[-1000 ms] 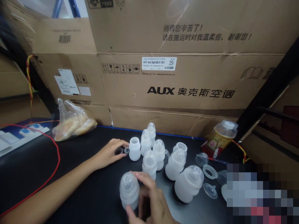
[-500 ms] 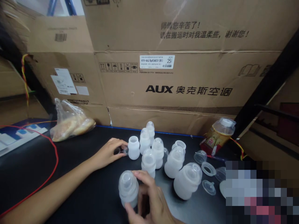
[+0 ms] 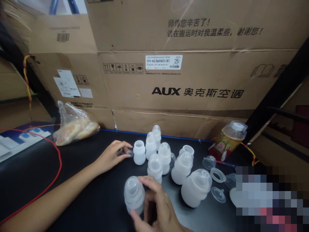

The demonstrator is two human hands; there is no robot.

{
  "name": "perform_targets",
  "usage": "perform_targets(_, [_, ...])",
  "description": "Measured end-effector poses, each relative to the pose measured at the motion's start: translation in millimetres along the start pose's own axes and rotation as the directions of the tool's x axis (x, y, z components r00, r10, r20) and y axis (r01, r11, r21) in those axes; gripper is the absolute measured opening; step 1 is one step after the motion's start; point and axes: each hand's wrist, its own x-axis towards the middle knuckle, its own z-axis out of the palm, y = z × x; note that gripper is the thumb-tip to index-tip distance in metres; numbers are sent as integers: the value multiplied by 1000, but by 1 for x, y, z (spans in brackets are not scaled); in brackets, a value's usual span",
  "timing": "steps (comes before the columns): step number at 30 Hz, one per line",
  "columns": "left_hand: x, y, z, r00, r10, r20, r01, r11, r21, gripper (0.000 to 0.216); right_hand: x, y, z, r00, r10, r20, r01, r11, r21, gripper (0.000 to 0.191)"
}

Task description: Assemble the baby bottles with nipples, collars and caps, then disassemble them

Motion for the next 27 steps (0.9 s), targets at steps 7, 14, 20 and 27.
perform_targets(7, [0, -1, 1, 1000, 6, -23, -6, 1000, 5, 29, 1, -3, 0, 1000, 8, -15, -8, 1000, -6, 80])
perform_targets(14, [0, -5, 2, 996, -40, -81, 44, 998, 55, 34, 2, -5, 2, 1000, 3, -22, -3, 1000, -15, 79])
perform_targets(20, [0, -3, -15, 999, -3, 41, -2, 993, 118, 43, 5, -7, 1, 1000, -16, -13, 16, 1000, -10, 81])
perform_targets(27, [-1, -10, -51, 984, -48, 173, 8, 974, 225, 36, 3, -4, -1, 1000, -19, 1, 19, 1000, -8, 87])
